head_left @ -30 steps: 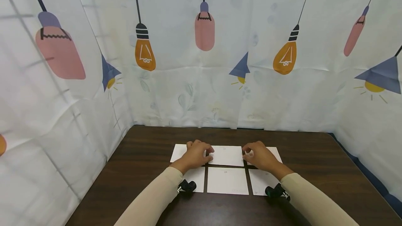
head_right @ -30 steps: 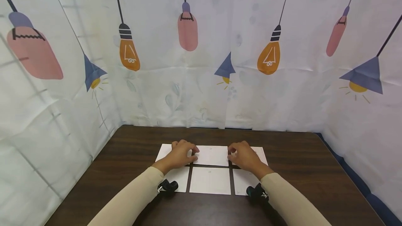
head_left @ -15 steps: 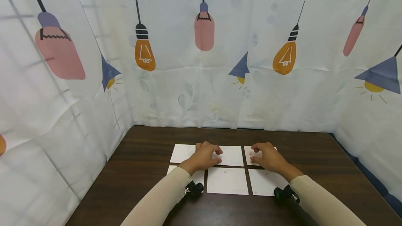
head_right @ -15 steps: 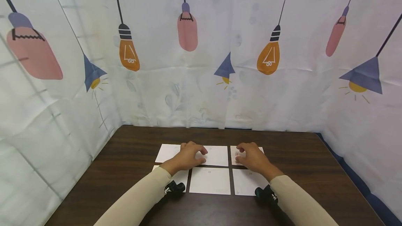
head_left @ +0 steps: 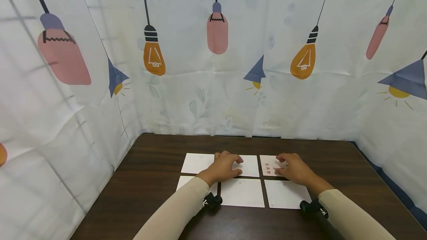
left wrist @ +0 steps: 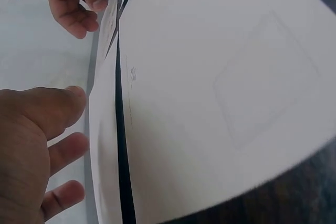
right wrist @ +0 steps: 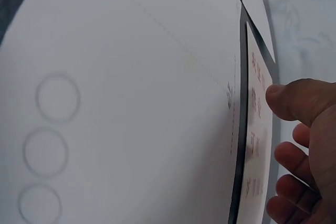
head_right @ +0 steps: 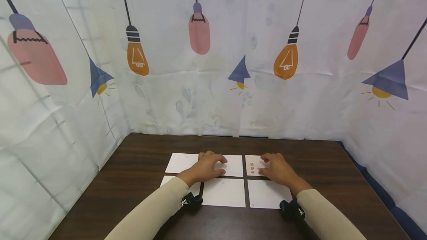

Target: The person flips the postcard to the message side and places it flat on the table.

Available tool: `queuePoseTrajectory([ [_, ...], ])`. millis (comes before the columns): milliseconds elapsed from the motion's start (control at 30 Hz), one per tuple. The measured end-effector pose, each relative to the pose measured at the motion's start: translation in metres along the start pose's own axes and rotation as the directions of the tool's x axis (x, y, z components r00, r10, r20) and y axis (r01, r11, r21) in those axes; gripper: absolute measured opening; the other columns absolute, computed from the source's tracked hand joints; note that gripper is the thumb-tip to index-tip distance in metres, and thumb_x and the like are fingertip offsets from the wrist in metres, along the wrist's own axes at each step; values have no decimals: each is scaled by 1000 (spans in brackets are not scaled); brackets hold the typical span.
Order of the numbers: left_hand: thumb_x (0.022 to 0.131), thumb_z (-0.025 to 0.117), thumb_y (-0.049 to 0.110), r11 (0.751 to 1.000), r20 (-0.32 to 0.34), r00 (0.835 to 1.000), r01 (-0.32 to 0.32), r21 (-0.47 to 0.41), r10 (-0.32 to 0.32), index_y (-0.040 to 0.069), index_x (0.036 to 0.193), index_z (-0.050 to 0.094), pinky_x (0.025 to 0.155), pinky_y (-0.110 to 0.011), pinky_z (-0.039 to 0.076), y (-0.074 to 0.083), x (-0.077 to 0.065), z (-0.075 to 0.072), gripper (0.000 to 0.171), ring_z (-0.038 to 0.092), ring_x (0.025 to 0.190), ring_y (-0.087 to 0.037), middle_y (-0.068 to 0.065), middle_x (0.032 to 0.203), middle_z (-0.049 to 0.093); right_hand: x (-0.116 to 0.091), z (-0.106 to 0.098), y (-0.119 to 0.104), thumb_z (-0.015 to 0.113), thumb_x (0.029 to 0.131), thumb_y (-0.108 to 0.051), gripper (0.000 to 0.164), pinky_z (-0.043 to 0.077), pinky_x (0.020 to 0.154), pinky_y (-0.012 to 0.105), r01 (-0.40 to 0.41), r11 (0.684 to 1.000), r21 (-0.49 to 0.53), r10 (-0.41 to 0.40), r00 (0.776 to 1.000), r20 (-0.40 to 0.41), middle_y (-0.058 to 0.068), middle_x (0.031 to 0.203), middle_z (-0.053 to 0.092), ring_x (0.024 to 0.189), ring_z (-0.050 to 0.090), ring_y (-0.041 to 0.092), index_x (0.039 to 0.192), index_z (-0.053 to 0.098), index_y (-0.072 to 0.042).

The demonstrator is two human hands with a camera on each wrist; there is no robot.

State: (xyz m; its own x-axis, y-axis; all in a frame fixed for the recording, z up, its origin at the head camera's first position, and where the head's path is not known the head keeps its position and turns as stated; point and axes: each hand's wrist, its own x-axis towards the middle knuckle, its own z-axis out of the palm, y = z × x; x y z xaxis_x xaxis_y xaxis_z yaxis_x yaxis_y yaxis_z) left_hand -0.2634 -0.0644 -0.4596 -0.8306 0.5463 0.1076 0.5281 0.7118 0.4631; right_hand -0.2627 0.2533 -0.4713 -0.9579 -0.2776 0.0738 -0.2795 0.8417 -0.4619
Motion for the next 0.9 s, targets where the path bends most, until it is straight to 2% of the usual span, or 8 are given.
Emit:
queuePoseTrajectory([
  [267, 96, 74, 33, 1000, 12, 1000, -4, 25, 4, 19, 130, 69, 99, -48, 26, 9, 9, 7, 37, 47, 127, -23, 11, 125, 68, -5, -8, 11, 81, 88, -25, 53, 46, 93, 58, -3, 1000, 1, 3, 1000, -2, 12, 119, 67, 122, 49, 40, 132, 63, -2],
  [533, 94, 74, 39, 994, 0, 1000, -4, 105, 4, 24, 128, 69, 95, -45, 30, 15, 17, 13, 38, 48, 125, -20, 9, 132, 64, -9, -17, 19, 83, 86, -26, 59, 43, 96, 63, 8, 1000, 11, -8, 999, 31, 16, 123, 65, 126, 45, 47, 134, 61, 1],
  [900, 94, 70, 48, 982, -20, 1000, 7, 189, -3, 22, 134, 65, 95, -44, 33, 22, 28, 19, 48, 42, 132, -23, 4, 141, 57, -6, -32, 39, 84, 84, -38, 72, 40, 96, 69, 23, 999, -45, -19, 996, 89, 28, 137, 55, 129, 39, 54, 139, 57, 0],
])
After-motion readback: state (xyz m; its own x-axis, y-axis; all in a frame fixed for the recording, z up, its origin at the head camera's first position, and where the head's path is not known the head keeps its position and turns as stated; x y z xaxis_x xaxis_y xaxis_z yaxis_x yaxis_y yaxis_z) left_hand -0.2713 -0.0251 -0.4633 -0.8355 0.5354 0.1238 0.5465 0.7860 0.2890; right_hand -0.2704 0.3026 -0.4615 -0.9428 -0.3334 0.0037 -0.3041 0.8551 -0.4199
